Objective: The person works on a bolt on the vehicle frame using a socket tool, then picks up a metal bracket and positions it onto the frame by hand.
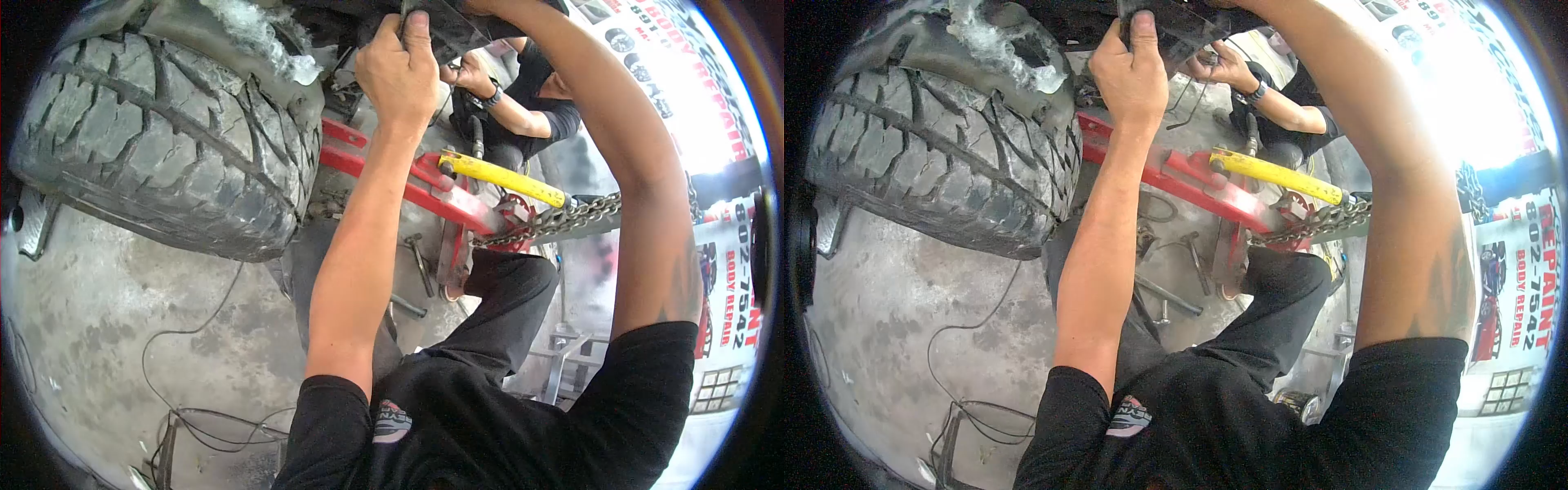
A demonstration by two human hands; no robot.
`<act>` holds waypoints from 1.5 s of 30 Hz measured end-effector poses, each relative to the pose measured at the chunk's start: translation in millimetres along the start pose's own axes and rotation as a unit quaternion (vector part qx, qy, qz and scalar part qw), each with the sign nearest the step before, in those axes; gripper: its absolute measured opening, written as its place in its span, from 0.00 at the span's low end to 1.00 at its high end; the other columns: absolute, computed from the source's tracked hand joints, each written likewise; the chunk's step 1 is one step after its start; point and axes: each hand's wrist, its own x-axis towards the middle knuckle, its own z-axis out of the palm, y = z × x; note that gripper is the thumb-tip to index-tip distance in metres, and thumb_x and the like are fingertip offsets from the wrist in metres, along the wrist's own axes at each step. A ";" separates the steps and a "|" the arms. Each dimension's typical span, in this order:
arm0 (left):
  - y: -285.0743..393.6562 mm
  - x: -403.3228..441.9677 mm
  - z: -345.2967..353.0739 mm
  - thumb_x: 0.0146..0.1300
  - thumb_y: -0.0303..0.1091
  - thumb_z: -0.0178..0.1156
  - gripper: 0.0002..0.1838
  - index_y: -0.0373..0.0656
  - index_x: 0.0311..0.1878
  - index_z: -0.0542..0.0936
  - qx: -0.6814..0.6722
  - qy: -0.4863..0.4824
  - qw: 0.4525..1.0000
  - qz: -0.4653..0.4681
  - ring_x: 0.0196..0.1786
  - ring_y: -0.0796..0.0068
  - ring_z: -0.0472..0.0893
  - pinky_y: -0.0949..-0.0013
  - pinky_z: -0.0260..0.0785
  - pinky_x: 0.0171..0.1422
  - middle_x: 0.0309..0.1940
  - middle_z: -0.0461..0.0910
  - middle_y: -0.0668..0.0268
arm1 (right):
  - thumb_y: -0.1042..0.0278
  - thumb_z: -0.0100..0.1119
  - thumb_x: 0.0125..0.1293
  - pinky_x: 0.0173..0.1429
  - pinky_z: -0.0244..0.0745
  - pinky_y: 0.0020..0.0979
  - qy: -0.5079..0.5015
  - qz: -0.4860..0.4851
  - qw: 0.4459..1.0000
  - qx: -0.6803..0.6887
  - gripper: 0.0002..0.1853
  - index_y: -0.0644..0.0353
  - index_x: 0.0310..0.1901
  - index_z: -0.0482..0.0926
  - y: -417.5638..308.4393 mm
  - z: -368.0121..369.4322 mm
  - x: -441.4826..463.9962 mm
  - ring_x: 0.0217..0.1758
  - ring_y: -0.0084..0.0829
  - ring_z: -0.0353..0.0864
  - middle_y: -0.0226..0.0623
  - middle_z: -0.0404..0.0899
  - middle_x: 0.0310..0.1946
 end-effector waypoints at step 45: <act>-24.6 0.2 7.2 0.78 0.49 0.56 0.24 0.31 0.41 0.80 -0.090 -0.040 0.995 -0.010 0.31 0.60 0.77 0.58 0.70 0.40 0.28 0.81 0.56 | 0.71 0.55 0.66 0.58 0.81 0.48 0.047 -0.031 0.996 0.063 0.14 0.60 0.48 0.88 4.6 16.9 13.7 0.55 0.46 0.86 0.48 0.86 0.52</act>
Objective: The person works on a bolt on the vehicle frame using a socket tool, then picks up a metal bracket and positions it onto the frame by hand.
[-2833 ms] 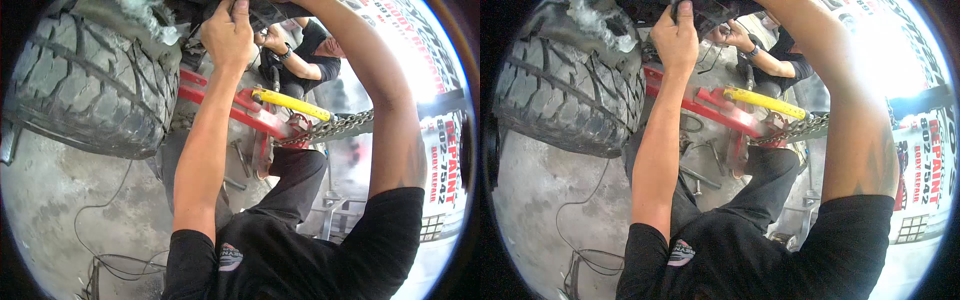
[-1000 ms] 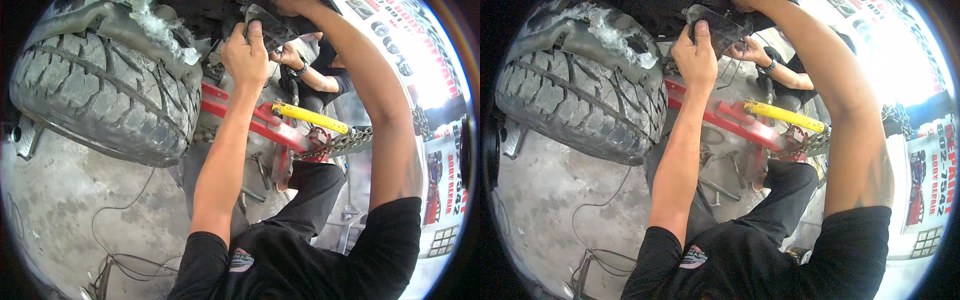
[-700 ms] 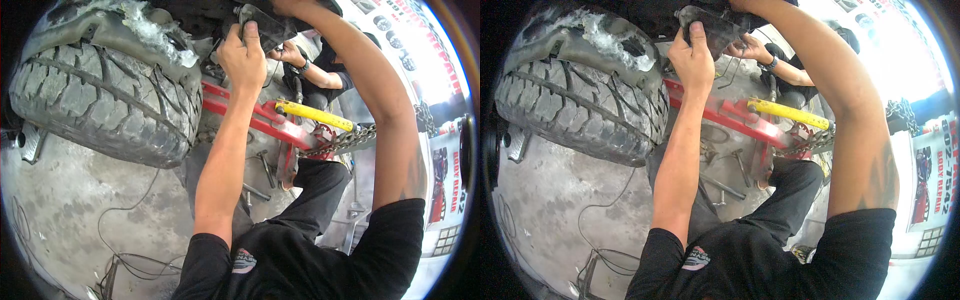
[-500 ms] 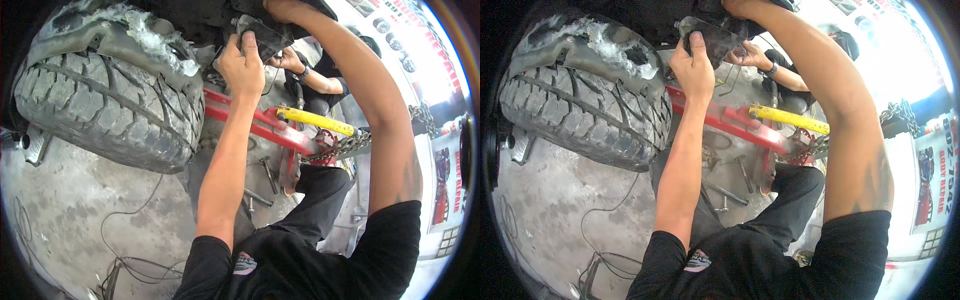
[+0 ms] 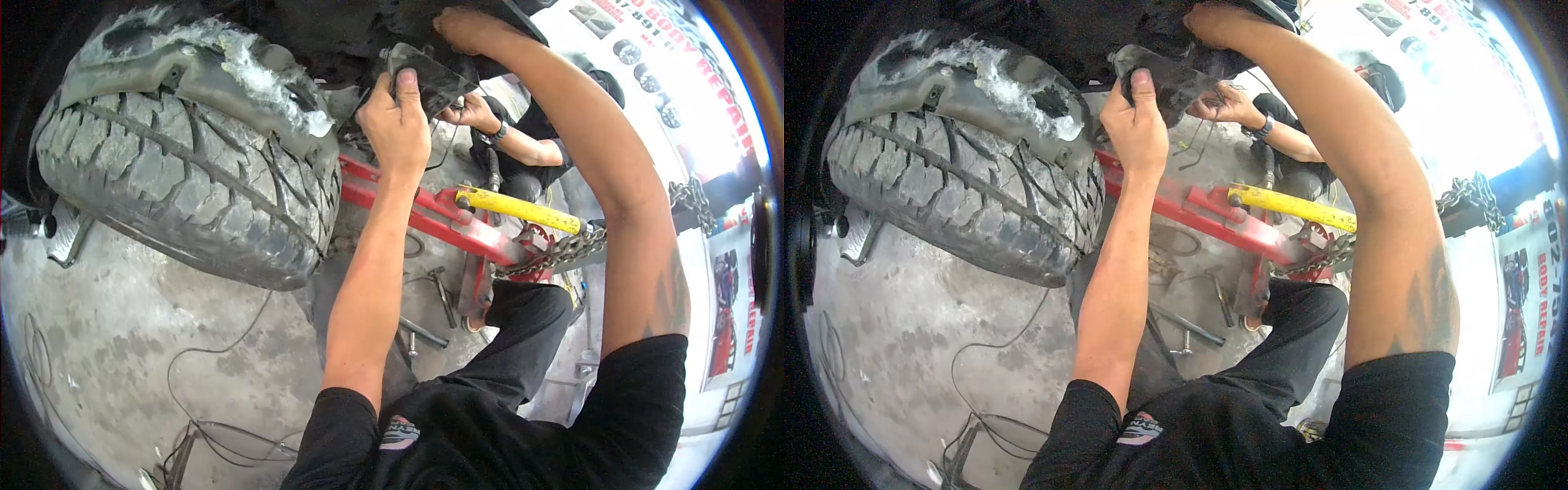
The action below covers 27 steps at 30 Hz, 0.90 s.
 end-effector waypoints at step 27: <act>-0.9 0.0 0.3 0.76 0.51 0.56 0.26 0.31 0.37 0.79 -0.001 0.008 1.000 0.011 0.25 0.49 0.77 0.52 0.68 0.35 0.22 0.79 0.49 | 0.71 0.59 0.62 0.51 0.84 0.48 -0.061 0.109 0.991 0.042 0.12 0.60 0.42 0.90 -17.4 -41.6 -0.6 0.48 0.49 0.89 0.49 0.88 0.44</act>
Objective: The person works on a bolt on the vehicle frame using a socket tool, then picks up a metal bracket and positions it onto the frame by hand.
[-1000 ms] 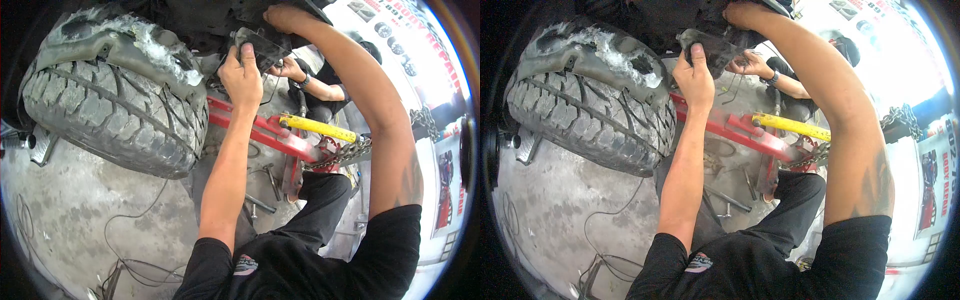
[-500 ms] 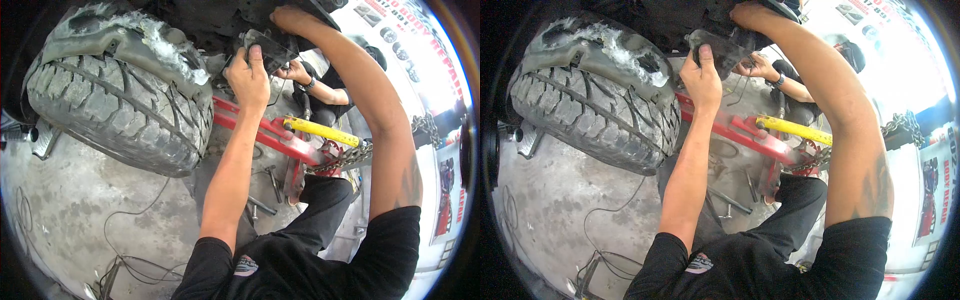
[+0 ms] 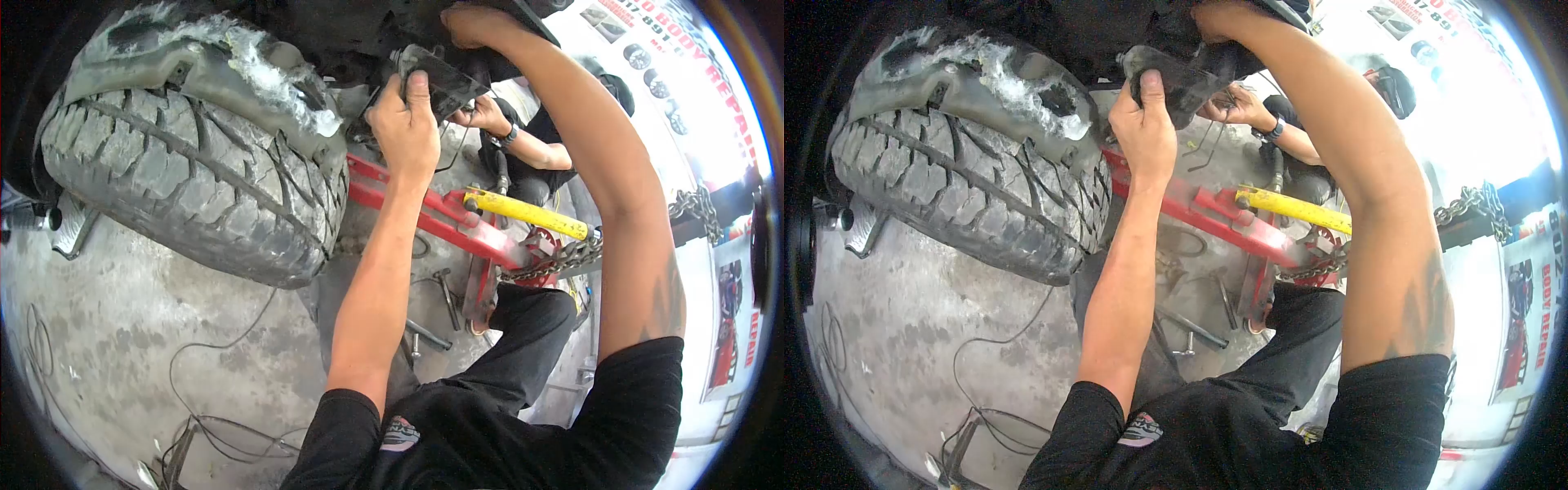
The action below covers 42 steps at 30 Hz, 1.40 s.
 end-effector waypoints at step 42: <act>13.9 -13.0 -13.6 0.75 0.53 0.59 0.27 0.31 0.39 0.81 -0.028 0.011 0.996 -0.079 0.31 0.77 0.68 0.65 0.62 0.36 0.24 0.76 0.68 | 0.67 0.52 0.70 0.54 0.80 0.48 -0.010 -0.057 0.990 0.129 0.15 0.67 0.51 0.82 -9.5 -28.5 -16.0 0.55 0.50 0.85 0.54 0.83 0.55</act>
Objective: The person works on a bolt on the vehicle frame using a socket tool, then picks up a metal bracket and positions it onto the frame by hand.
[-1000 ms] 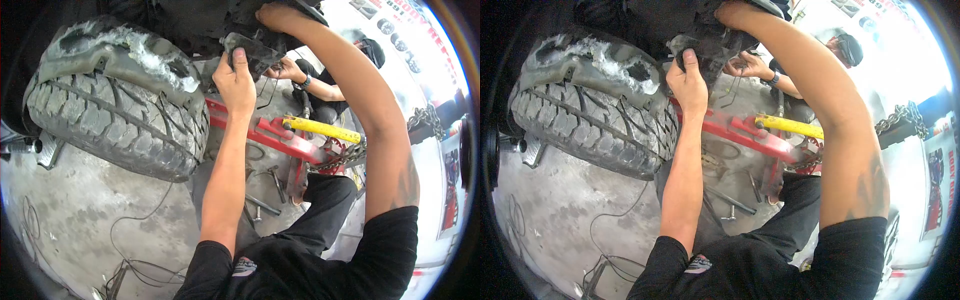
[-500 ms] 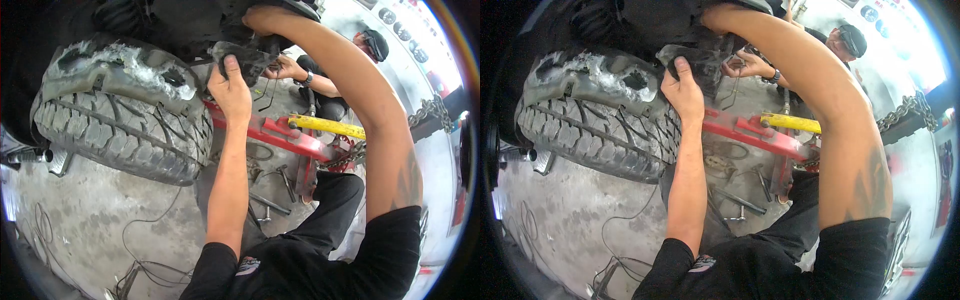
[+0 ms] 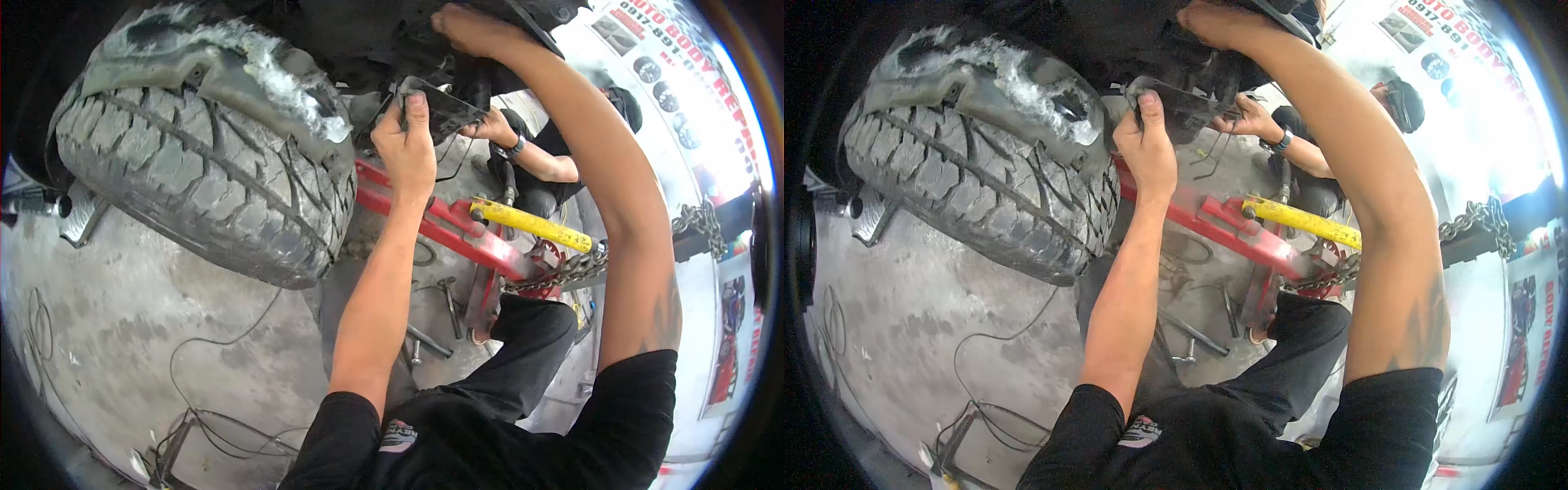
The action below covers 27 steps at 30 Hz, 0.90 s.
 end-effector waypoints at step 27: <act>-42.2 -49.4 -35.1 0.70 0.27 0.50 0.27 0.25 0.70 0.64 0.000 0.184 0.965 -0.187 0.65 0.53 0.74 0.58 0.60 0.73 0.65 0.73 0.44 | 0.85 0.57 0.57 0.61 0.78 0.48 0.059 -0.010 0.989 -0.138 0.18 0.66 0.51 0.80 61.8 39.0 49.5 0.57 0.58 0.82 0.59 0.82 0.50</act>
